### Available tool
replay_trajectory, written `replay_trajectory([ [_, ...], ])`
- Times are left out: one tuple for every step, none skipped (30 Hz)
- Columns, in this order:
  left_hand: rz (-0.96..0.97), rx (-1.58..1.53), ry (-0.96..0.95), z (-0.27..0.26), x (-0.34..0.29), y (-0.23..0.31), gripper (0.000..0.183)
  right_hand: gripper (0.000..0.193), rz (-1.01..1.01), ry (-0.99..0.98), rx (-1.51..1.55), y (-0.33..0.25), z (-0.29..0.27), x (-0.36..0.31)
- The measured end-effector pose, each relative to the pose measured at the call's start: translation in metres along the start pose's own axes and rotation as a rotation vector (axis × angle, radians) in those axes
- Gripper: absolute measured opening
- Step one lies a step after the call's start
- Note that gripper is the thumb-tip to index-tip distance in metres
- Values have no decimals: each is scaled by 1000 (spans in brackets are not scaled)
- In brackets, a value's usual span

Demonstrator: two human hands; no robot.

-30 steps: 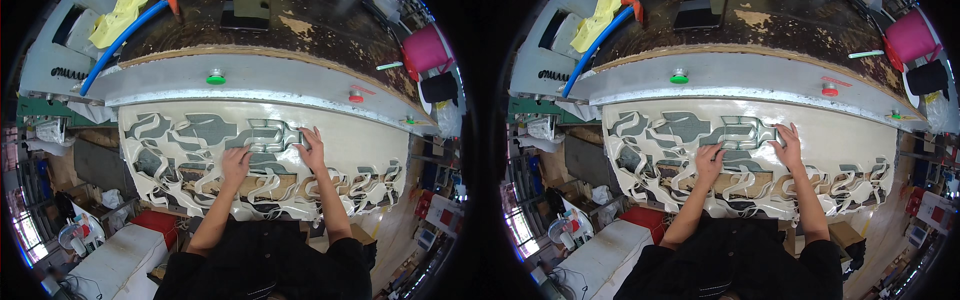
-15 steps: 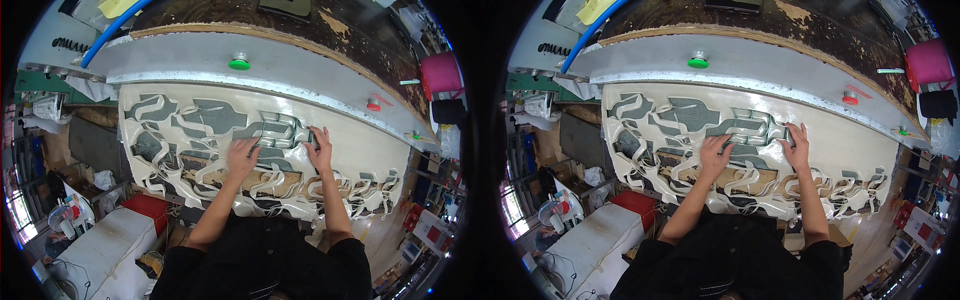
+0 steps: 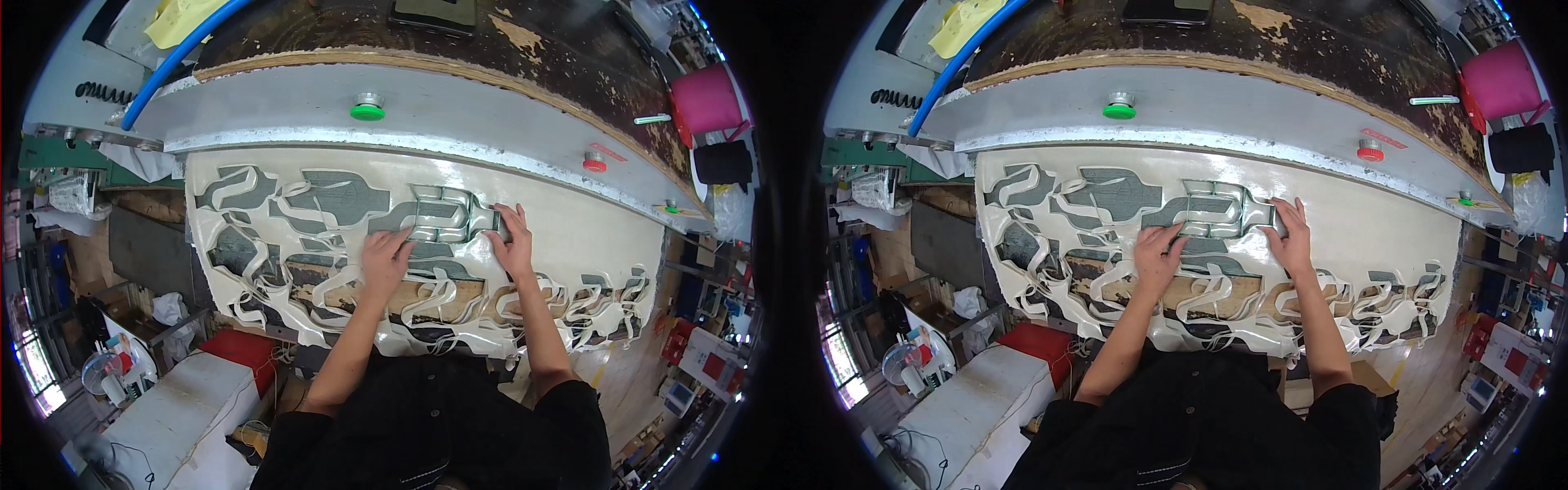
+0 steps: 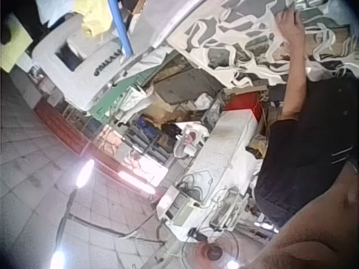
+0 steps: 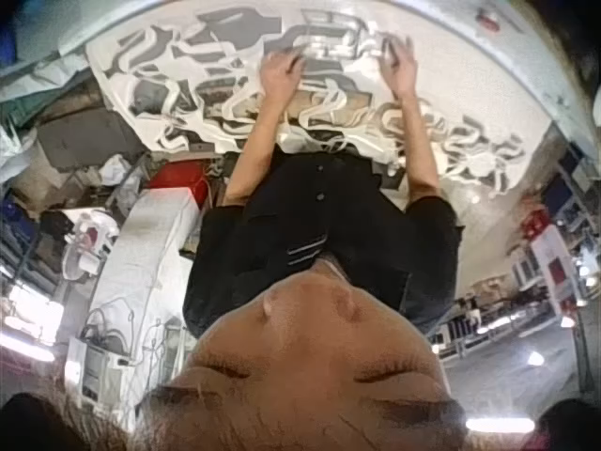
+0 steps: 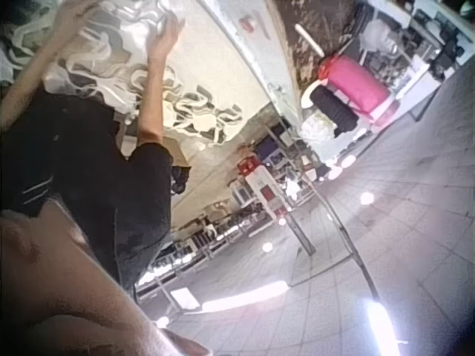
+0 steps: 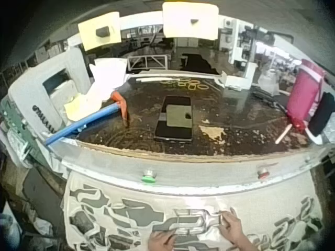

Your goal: Using a hydraulic press and metal dies to cut shoe components from a sheet of material, then trimming the excess scrap with scissors.

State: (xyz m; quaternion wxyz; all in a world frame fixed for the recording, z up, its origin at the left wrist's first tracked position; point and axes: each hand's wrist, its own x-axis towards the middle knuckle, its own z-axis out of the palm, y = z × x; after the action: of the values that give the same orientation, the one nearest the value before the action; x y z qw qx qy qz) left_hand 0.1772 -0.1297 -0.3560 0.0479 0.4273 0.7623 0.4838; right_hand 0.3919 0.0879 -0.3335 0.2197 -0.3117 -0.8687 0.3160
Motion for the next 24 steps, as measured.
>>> replay_trajectory([
  [6,0,-1,0,0,-1,34,52,0,-1,2,-1,0,0],
  [1,6,-1,-1,0,-1,33,52,-1,-2,4,-3,0,1],
  [-4,12,1,-3,1,-2,33,52,-3,5,6,-4,1,2],
  [5,11,2,-2,0,-2,33,51,-9,6,10,-2,0,3],
  [-3,12,5,-2,-1,-1,33,51,-17,6,15,-1,0,3],
  [-11,14,8,-1,-1,-1,32,51,-22,15,14,-1,0,2],
  [-1,15,12,-2,-3,-2,32,52,-19,17,20,-1,2,-1],
  [1,17,14,-2,-4,-3,31,53,-16,20,25,-1,3,-2],
  [3,19,16,-2,-5,-5,30,53,-23,29,25,0,4,-3],
  [17,18,24,0,-1,-7,30,53,-34,26,21,2,3,1],
  [28,25,18,3,2,-8,33,54,-45,25,16,2,2,4],
  [41,32,12,4,6,-8,35,54,-56,40,12,3,1,8],
  [52,31,17,3,7,-8,35,54,-34,66,32,-2,3,8],
  [64,24,-6,2,10,-9,37,53,-11,94,52,-8,4,6],
  [78,17,-31,1,14,-9,39,53,-17,107,50,-15,5,0],
  [82,20,-27,-3,13,-9,39,52,17,214,57,-32,8,-8],
  [36,-31,24,-10,17,-4,39,50,54,328,61,-45,5,-18],
  [-10,-83,71,-17,22,-1,40,50,53,337,61,-50,3,-33],
  [-52,-129,109,-28,41,7,37,48,5,213,9,-55,1,-47],
  [-106,-203,146,-39,66,15,35,47,-44,91,-46,-60,-1,-60],
  [-160,-281,181,-48,92,20,32,46,-54,-58,-18,-63,-1,-73],
  [-134,-381,238,-55,117,22,30,45,-66,-210,8,-65,-1,-84],
  [-115,-478,291,-62,133,24,30,43,-1,-347,28,-77,-3,-94],
  [-107,-477,293,-70,146,27,30,42,64,-484,48,-89,-3,-102],
])
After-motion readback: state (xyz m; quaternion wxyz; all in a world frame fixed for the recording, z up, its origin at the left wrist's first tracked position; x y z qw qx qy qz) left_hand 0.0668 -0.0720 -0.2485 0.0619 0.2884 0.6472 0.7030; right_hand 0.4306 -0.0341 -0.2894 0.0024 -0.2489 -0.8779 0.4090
